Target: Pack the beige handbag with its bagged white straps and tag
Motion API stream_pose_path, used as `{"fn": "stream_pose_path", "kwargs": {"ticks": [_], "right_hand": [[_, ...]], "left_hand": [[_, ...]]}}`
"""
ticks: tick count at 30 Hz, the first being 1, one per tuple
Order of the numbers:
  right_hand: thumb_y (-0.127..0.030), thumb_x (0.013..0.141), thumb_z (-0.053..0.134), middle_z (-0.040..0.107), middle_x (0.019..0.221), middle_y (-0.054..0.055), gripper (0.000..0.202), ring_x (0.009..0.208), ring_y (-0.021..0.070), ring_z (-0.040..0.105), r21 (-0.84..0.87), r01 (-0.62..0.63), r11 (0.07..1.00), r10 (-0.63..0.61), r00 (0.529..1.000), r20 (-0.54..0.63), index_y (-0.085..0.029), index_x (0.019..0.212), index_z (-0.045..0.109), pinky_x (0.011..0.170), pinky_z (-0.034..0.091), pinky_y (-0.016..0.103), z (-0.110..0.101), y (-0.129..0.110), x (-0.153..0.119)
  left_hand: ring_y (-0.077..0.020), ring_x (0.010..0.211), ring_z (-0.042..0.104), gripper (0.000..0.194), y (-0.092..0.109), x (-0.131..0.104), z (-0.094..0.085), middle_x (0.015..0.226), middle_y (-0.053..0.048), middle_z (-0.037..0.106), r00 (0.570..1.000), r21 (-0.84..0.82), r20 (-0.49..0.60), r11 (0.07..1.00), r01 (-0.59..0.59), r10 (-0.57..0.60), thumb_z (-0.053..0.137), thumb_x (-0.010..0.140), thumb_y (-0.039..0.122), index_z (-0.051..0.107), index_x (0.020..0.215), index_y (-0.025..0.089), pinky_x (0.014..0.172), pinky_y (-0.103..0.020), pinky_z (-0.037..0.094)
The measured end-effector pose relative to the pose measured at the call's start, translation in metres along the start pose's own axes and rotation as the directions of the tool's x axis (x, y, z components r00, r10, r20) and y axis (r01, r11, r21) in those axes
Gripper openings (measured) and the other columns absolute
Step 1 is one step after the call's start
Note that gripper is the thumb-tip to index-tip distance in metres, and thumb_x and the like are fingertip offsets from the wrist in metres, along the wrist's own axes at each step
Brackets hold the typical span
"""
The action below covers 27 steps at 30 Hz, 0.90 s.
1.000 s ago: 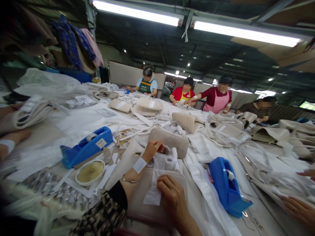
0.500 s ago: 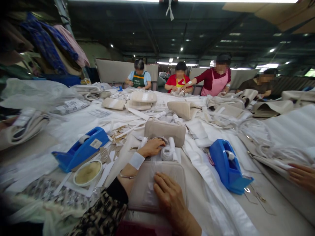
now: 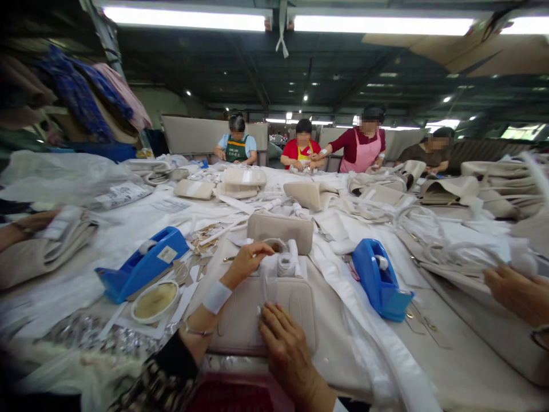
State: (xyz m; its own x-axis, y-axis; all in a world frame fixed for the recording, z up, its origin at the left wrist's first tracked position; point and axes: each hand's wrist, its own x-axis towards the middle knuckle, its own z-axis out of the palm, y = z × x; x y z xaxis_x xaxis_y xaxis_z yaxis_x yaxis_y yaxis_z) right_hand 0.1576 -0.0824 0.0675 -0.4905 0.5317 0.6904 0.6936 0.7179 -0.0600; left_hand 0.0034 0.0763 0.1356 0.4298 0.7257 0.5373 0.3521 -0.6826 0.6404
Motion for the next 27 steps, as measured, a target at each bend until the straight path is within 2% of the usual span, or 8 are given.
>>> {"fn": "stream_pose_path", "kwargs": {"ticks": [4,7,10,13,19,23,25,27], "right_hand": [[0.000,0.085,0.036,0.063,0.126,0.014,0.040,0.126,0.0258,0.053,-0.002,0.002,1.000,-0.002,1.000,-0.013,-0.013,0.108,0.066,0.103,0.051,0.048,0.003,0.000,-0.002],[0.000,0.084,0.036,0.064,0.123,0.014,0.041,0.123,0.0246,0.055,0.002,0.005,1.000,-0.005,0.999,-0.050,-0.014,0.108,0.066,0.103,0.051,0.046,0.004,-0.002,-0.003],[-0.001,0.085,0.038,0.064,0.122,0.015,0.038,0.122,0.0243,0.056,0.001,0.001,1.000,-0.001,0.997,-0.080,-0.015,0.107,0.066,0.103,0.051,0.046,0.003,-0.003,-0.004],[-0.002,0.086,0.040,0.063,0.120,0.016,0.035,0.123,0.0246,0.055,0.025,0.007,1.000,-0.005,0.998,-0.069,-0.014,0.107,0.066,0.105,0.049,0.045,0.000,-0.003,-0.003],[-0.006,0.086,0.045,0.062,0.120,0.014,0.038,0.126,0.0241,0.052,0.171,-0.025,0.985,0.012,0.997,0.076,-0.016,0.118,0.062,0.111,0.042,0.048,-0.014,0.002,-0.007],[-0.001,0.073,0.042,0.052,0.138,0.012,0.068,0.136,0.0232,0.041,0.222,-0.056,0.973,0.014,0.982,0.187,-0.016,0.139,0.046,0.115,0.036,0.051,-0.036,-0.001,-0.028],[-0.001,0.062,0.040,0.042,0.148,0.014,0.087,0.142,0.0249,0.031,0.185,-0.065,0.981,0.015,0.965,0.262,-0.012,0.148,0.032,0.115,0.033,0.055,-0.047,-0.007,-0.045],[0.000,0.059,0.038,0.034,0.153,0.014,0.092,0.144,0.0266,0.025,0.113,-0.033,0.993,-0.001,0.956,0.293,-0.011,0.150,0.026,0.115,0.033,0.057,-0.054,-0.014,-0.063]], "left_hand": [[-0.0213,0.108,0.061,0.029,0.016,-0.056,-0.002,0.114,-0.007,0.069,0.995,0.137,0.093,0.989,-0.054,0.042,0.047,0.089,0.008,0.070,0.104,0.018,0.100,-0.038,0.047],[-0.0227,0.120,0.055,0.034,0.019,-0.076,0.002,0.128,-0.008,0.061,0.981,0.325,0.178,0.937,-0.133,0.077,0.050,0.091,0.011,0.061,0.123,0.019,0.108,-0.043,0.042],[-0.0242,0.127,0.050,0.036,0.022,-0.083,0.005,0.136,-0.009,0.056,0.968,0.421,0.211,0.881,-0.218,0.139,0.050,0.091,0.011,0.058,0.126,0.018,0.112,-0.045,0.038],[-0.0216,0.131,0.047,0.038,0.026,-0.092,0.006,0.137,-0.009,0.055,0.942,0.396,0.261,0.866,-0.305,0.213,0.044,0.091,0.006,0.059,0.124,0.017,0.114,-0.042,0.037],[-0.0211,0.140,0.038,0.041,0.036,-0.111,0.005,0.145,-0.014,0.048,0.923,0.311,0.305,0.892,-0.328,0.233,0.044,0.094,0.014,0.051,0.135,0.014,0.116,-0.043,0.035],[-0.0242,0.141,0.036,0.047,0.039,-0.113,0.002,0.147,-0.015,0.045,0.913,0.322,0.353,0.889,-0.325,0.206,0.055,0.092,0.025,0.048,0.137,0.014,0.118,-0.045,0.032],[-0.0246,0.141,0.036,0.050,0.040,-0.112,0.001,0.147,-0.016,0.044,0.908,0.332,0.369,0.885,-0.327,0.197,0.059,0.090,0.025,0.048,0.138,0.013,0.118,-0.044,0.031],[-0.0246,0.141,0.035,0.053,0.040,-0.112,-0.001,0.148,-0.016,0.044,0.907,0.337,0.374,0.884,-0.325,0.191,0.060,0.089,0.024,0.047,0.139,0.013,0.118,-0.044,0.031]]}}
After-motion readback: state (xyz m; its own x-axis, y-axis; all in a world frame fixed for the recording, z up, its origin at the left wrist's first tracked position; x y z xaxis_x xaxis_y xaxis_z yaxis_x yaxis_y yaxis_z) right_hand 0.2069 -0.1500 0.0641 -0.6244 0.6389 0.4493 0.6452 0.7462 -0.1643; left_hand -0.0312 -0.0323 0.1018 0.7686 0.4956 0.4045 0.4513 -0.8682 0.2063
